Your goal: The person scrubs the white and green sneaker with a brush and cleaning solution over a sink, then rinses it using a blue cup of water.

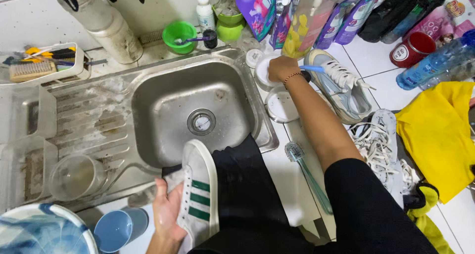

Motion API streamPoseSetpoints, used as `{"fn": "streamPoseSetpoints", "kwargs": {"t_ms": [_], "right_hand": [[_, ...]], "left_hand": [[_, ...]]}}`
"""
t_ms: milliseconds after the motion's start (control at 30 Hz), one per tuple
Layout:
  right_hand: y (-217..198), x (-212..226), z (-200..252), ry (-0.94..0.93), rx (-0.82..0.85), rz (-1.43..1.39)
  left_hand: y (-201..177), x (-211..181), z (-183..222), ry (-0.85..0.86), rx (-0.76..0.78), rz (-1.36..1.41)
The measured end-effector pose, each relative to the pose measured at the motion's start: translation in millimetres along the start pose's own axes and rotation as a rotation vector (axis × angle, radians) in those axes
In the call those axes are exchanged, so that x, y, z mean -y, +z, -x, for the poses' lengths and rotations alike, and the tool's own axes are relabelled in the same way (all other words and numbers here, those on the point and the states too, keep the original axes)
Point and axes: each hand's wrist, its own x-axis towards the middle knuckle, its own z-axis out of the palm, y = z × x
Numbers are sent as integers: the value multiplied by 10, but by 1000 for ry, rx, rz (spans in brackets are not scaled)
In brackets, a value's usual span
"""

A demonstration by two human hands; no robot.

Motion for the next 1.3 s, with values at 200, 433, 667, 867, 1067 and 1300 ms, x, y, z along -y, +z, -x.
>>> {"fn": "streamPoseSetpoints", "kwargs": {"t_ms": [200, 433, 667, 867, 1067, 1300], "right_hand": [[-21, -49, 72, -20, -9, -30], [45, 47, -70, 29, -10, 20], [35, 69, -21, 72, -17, -43], [155, 27, -113, 47, -88, -50], [237, 39, -171, 66, -93, -70], [247, 86, -184, 69, -108, -123]], "left_hand": [[-58, 68, -200, -31, -127, 70], [150, 135, -353, -85, -99, -97], [670, 328, -280, 116, -357, -298], [799, 400, -347, 189, -396, -256], [995, 388, -291, 137, -360, -176], [874, 429, -392, 20, -292, -104]]}}
